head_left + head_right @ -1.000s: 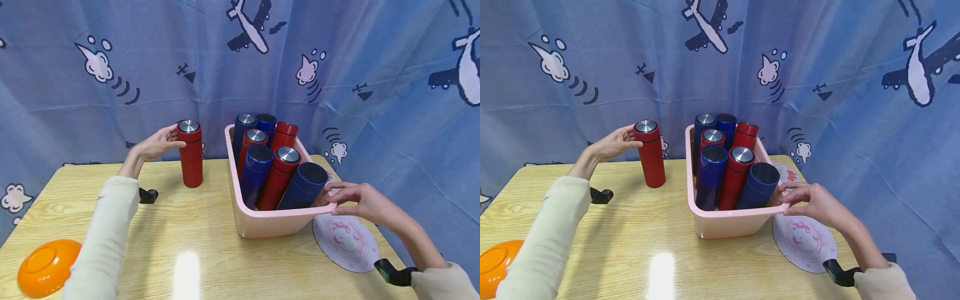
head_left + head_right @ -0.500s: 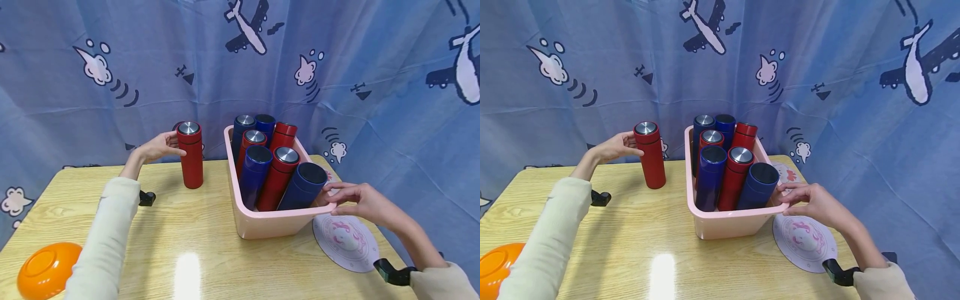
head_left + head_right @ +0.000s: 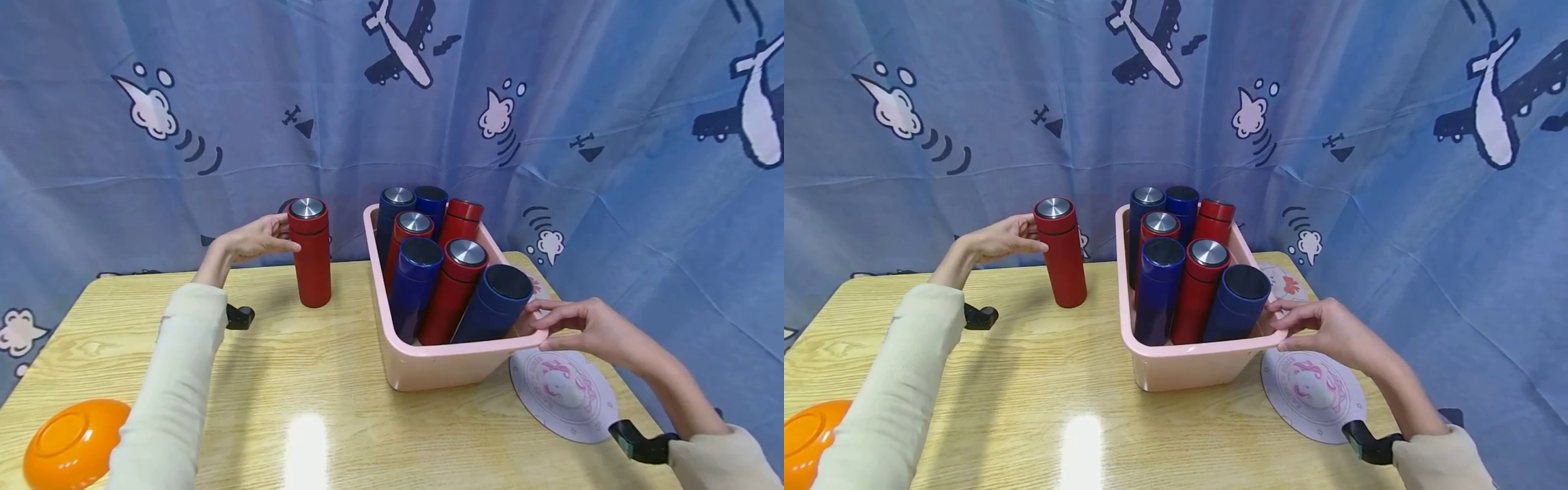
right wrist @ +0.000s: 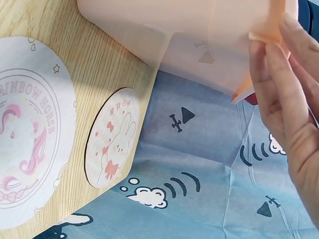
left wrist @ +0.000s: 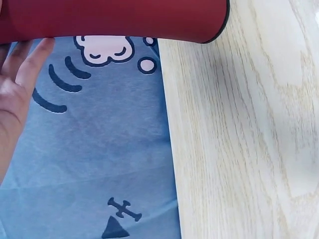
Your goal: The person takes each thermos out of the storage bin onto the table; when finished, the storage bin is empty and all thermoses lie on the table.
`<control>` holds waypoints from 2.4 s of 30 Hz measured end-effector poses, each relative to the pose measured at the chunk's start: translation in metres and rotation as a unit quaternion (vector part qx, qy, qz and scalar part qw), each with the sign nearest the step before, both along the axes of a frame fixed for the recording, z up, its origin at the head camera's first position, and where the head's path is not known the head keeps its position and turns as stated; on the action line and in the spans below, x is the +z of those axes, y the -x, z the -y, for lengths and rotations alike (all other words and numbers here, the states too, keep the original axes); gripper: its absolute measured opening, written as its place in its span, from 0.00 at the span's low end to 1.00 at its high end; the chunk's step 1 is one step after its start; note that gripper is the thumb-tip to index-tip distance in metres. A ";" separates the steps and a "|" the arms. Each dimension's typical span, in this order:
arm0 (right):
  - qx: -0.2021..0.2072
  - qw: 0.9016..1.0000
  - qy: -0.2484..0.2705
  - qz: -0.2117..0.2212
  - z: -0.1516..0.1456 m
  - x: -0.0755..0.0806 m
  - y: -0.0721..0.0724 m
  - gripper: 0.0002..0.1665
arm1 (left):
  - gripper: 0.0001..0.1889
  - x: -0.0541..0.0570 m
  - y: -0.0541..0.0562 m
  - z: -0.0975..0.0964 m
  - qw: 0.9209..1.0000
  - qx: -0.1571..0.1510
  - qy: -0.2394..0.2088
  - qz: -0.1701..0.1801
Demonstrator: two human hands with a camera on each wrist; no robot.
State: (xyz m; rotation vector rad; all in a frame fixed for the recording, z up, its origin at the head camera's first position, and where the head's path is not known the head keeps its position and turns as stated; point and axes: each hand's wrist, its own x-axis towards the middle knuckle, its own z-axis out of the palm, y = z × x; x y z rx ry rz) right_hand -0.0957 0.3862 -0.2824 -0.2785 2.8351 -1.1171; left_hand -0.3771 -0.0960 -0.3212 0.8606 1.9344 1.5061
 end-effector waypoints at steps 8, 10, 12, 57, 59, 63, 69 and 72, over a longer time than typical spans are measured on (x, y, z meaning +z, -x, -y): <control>-0.017 1.000 -0.008 0.008 0.001 0.001 -0.001 0.17 | 0.33 0.000 0.000 -0.003 1.000 0.000 0.003 -0.004; -0.014 1.000 -0.004 0.008 0.000 0.001 -0.001 0.17 | 0.33 0.000 0.000 -0.003 1.000 0.003 0.007 -0.007; -0.009 1.000 0.004 0.010 0.000 0.001 -0.001 0.16 | 0.33 0.000 0.000 -0.003 1.000 0.004 0.011 -0.014; -0.013 0.999 -0.021 -0.022 -0.003 -0.005 0.002 0.17 | 0.23 0.037 -0.088 0.030 0.975 0.167 -0.148 -0.014; -0.015 1.000 -0.022 -0.015 -0.003 -0.005 0.003 0.17 | 0.23 0.037 -0.093 0.029 0.975 0.161 -0.151 -0.013; -0.015 1.000 -0.019 -0.010 -0.003 -0.005 0.003 0.17 | 0.23 0.037 -0.104 0.023 0.977 0.161 -0.139 -0.022; -0.015 1.000 -0.018 -0.008 -0.003 -0.005 0.003 0.18 | 0.25 0.038 -0.120 0.010 0.979 0.144 -0.141 -0.031; -0.019 1.000 -0.022 -0.010 -0.003 -0.005 0.003 0.18 | 0.26 0.039 -0.129 0.002 0.980 0.135 -0.142 -0.031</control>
